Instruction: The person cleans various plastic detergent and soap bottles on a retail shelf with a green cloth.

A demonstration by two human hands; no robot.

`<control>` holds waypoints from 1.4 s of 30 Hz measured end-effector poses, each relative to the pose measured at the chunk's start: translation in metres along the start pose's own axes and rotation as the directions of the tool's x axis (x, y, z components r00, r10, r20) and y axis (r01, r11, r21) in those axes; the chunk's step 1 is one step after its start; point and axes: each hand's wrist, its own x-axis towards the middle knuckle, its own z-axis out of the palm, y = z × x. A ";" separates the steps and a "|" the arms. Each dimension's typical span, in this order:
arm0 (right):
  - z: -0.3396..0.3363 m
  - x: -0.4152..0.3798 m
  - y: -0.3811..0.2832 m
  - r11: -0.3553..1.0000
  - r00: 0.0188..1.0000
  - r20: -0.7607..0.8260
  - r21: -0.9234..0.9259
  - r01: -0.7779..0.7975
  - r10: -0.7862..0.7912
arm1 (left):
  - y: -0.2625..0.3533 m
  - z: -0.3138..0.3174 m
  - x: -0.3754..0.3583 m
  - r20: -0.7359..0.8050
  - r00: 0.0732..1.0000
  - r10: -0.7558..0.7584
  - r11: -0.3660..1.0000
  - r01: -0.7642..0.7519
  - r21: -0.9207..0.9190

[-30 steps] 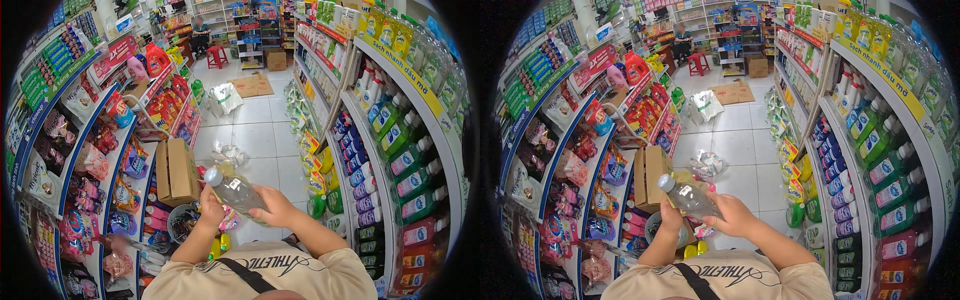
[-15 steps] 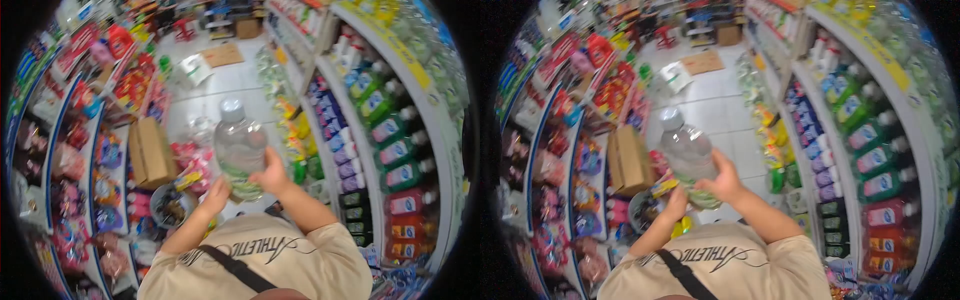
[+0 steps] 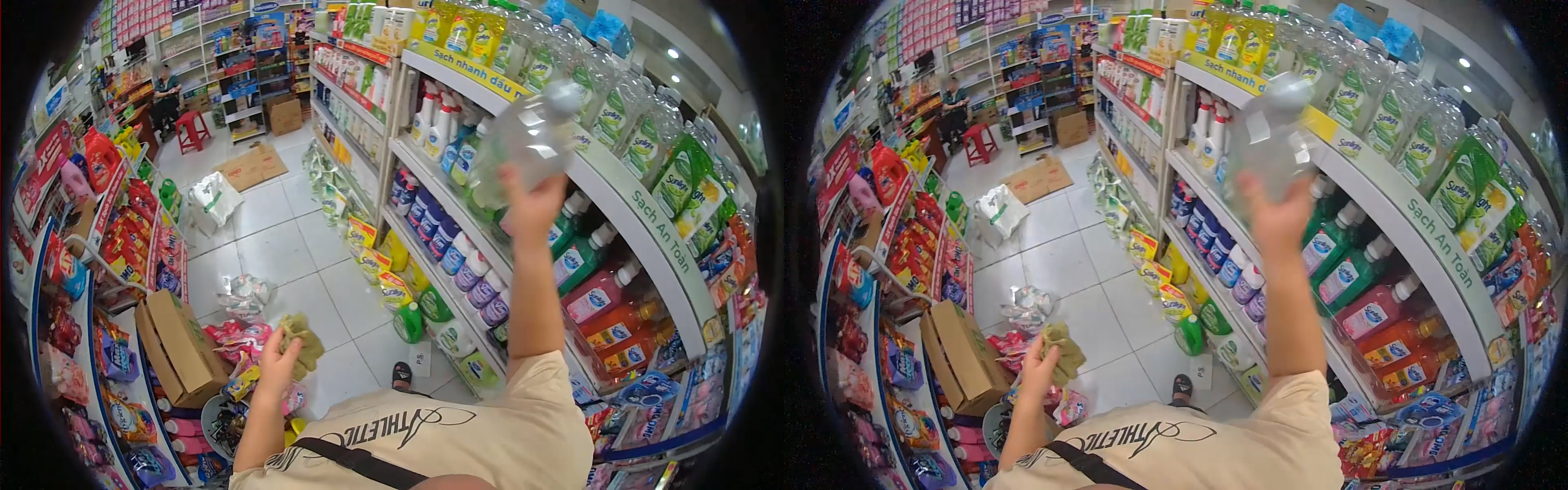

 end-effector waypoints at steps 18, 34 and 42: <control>-0.129 0.219 0.086 0.629 0.898 -0.363 -0.765 -0.135 -0.248 | -0.013 0.006 0.030 -0.197 0.977 0.079 0.994 -0.063 0.086; -0.131 0.217 0.122 0.424 0.917 -0.284 -0.894 -0.147 -0.279 | -0.014 0.010 0.019 -0.165 0.986 0.020 0.995 -0.004 0.098; -0.137 0.194 0.115 0.356 0.931 -0.073 -0.932 0.064 -0.358 | -0.002 0.020 0.007 -0.081 0.997 -0.019 1.000 0.021 0.021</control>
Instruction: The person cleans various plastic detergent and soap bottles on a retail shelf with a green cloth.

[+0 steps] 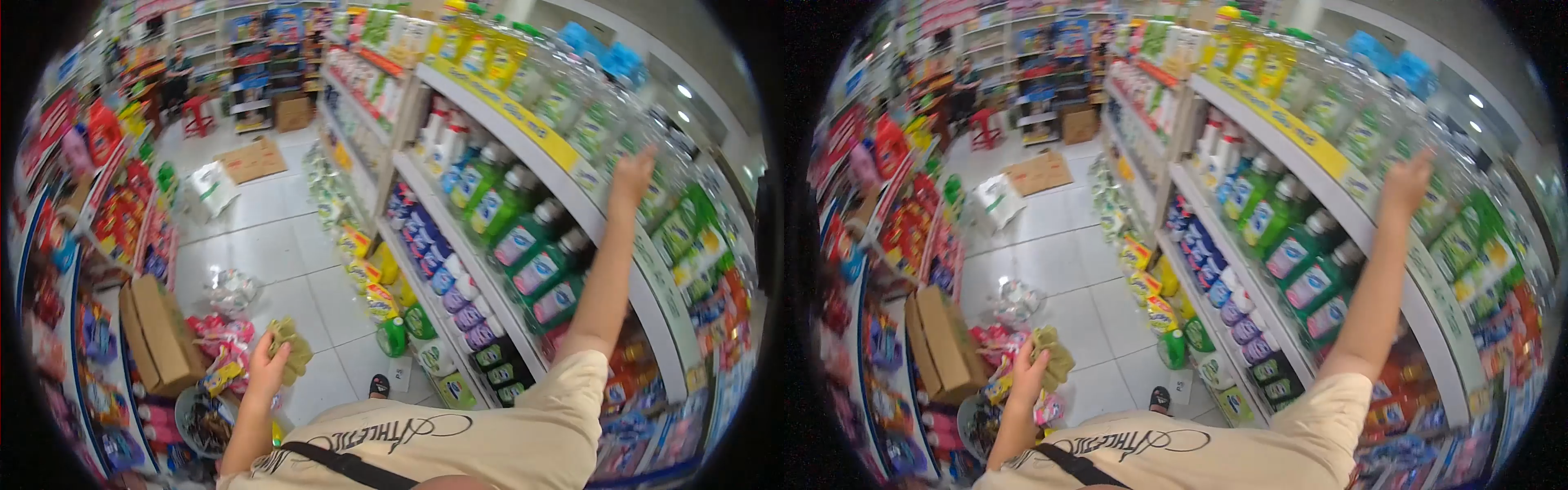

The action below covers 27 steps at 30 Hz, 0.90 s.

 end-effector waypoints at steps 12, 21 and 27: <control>-0.118 0.001 0.025 0.965 0.955 -0.253 -0.248 0.088 -0.153 | -0.002 -0.015 -0.021 0.056 0.998 -0.028 0.996 0.033 -0.085; -0.114 0.030 0.137 0.941 0.995 -0.099 -0.336 -0.027 -0.007 | 0.003 -0.005 -0.037 0.061 0.997 -0.037 0.999 0.037 0.004; -0.099 0.035 0.153 0.902 0.988 -0.140 -0.417 -0.112 0.058 | -0.004 0.007 -0.050 0.008 1.000 0.021 0.995 -0.022 0.099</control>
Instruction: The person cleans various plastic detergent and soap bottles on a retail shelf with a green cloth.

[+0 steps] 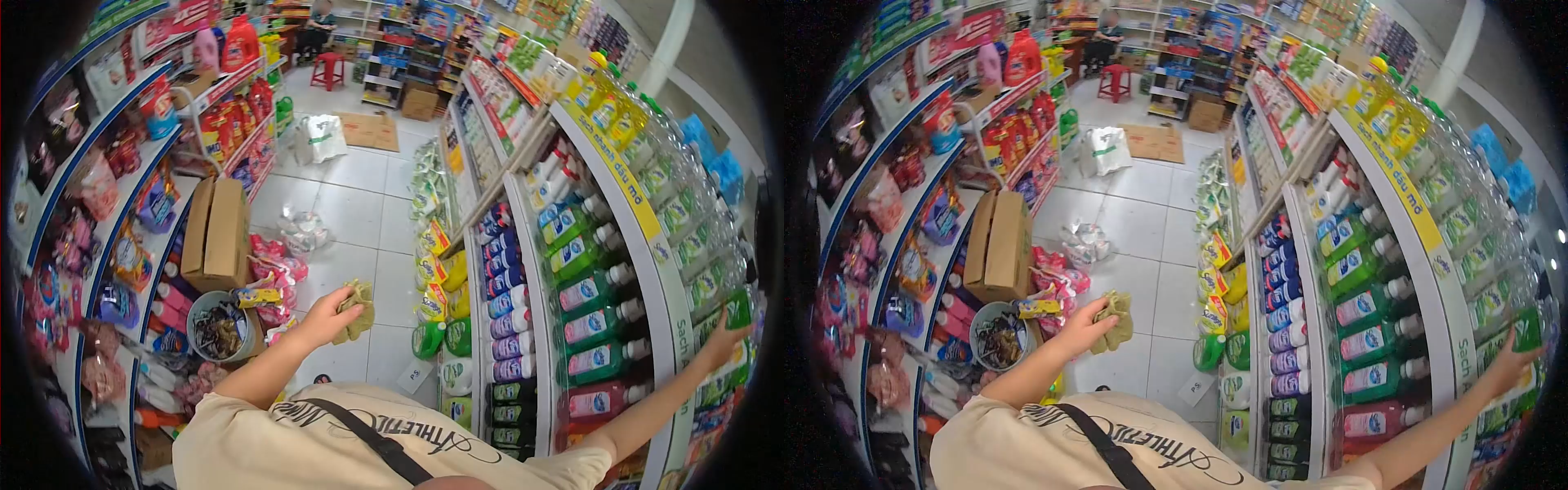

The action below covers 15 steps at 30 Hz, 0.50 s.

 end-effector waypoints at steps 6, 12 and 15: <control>-0.015 -0.005 -0.008 0.971 0.966 -0.255 0.212 0.109 -0.052 | 0.030 0.050 -0.019 0.063 0.998 -0.028 0.999 0.026 0.027; -0.087 0.003 -0.040 0.801 0.797 -0.597 0.520 0.295 0.094 | 0.026 0.095 -0.035 0.035 0.998 0.053 0.998 -0.054 0.026; -0.123 -0.004 -0.047 0.617 0.780 -0.534 0.745 0.253 0.326 | 0.025 0.109 -0.045 0.036 0.999 -0.024 0.995 0.027 -0.091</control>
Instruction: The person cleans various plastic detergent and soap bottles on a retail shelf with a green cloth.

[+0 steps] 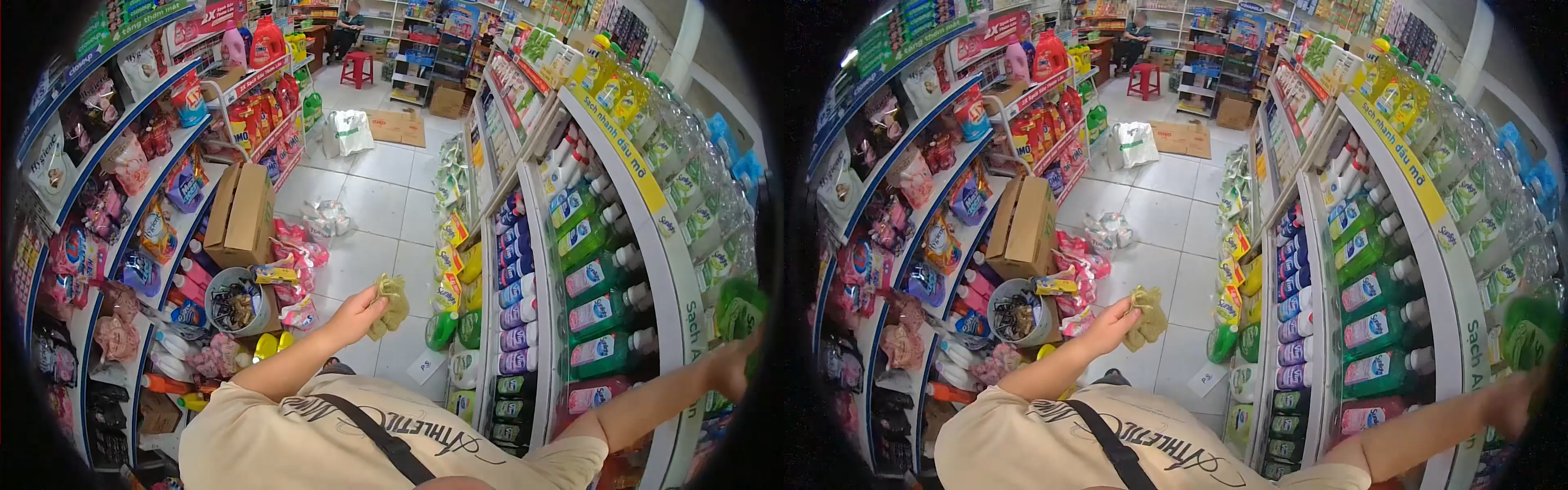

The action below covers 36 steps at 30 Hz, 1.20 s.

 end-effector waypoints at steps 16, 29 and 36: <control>-0.131 -0.175 -0.269 -0.222 -0.069 0.997 -0.077 -0.972 -0.046 | 0.034 0.063 -0.006 0.285 0.917 0.279 0.959 -0.281 -0.037; -0.389 -0.391 -0.201 0.889 -0.882 -0.157 0.044 -0.455 -0.444 | -0.007 -0.041 -0.011 -0.098 0.994 0.056 0.797 -0.104 -0.595; -0.430 -0.451 -0.182 0.841 -0.779 0.328 0.118 -0.528 -0.535 | 0.037 -0.060 -0.017 -0.238 0.963 0.130 0.791 -0.245 -0.560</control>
